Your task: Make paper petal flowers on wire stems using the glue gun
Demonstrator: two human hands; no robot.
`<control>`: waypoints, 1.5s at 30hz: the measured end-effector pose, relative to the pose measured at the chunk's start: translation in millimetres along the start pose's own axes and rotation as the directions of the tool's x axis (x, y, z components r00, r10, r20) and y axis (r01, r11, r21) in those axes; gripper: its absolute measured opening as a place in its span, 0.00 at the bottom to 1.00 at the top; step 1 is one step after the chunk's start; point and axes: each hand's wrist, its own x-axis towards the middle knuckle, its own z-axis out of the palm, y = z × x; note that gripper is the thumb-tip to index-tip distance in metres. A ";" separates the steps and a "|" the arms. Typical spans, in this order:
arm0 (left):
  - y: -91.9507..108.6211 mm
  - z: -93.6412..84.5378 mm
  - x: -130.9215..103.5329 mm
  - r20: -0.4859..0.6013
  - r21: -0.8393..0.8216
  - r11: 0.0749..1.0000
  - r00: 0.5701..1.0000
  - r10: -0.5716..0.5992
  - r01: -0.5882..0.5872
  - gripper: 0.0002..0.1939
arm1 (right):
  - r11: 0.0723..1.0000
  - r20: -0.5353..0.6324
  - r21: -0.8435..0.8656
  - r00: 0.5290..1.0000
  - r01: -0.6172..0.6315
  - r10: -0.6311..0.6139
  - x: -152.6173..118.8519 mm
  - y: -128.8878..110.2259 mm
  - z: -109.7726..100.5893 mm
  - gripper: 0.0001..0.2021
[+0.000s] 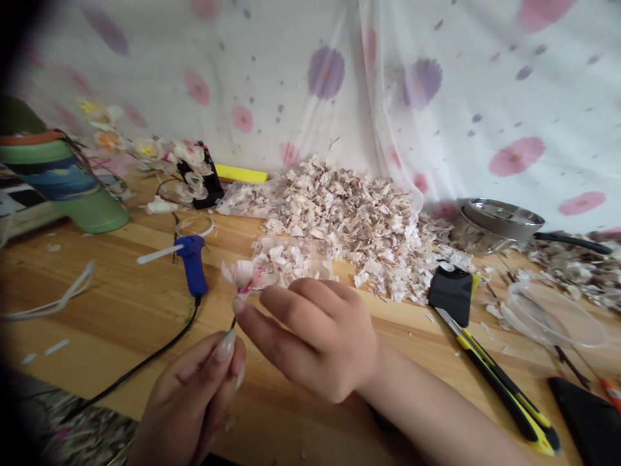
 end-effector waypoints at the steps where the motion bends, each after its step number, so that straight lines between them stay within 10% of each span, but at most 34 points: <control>1: 0.2 -1.4 1.6 -0.006 -0.033 0.999 1.000 -0.011 0.011 0.25 | 0.998 -0.027 0.059 0.999 -0.034 0.036 -1.4 0.5 -0.3 0.10; 7: -2.5 -6.9 8.4 -0.014 -0.147 0.987 0.998 0.066 -0.067 0.23 | 0.736 -0.175 0.598 0.844 -0.319 0.507 -0.6 5.7 2.4 0.05; 13: -8.3 -8.7 14.4 0.047 -0.163 0.976 0.987 0.151 -0.141 0.25 | 0.328 0.096 0.867 0.771 -0.376 0.629 2.5 10.6 5.3 0.07; 29: -20.7 -21.2 35.2 -0.040 0.285 0.781 0.807 0.589 -0.555 0.12 | 0.266 0.089 0.911 0.779 -0.315 0.621 5.3 13.3 -0.7 0.08; 39: -11.2 -29.8 39.2 0.213 0.487 0.482 0.634 0.743 -0.728 0.13 | 0.157 0.210 0.875 0.652 -0.457 0.729 7.4 10.5 -5.9 0.09; 45: -16.4 -26.7 40.6 0.139 0.497 0.542 0.678 0.722 -0.678 0.13 | 0.203 0.184 0.848 0.632 -0.489 0.753 0.0 15.0 -2.7 0.04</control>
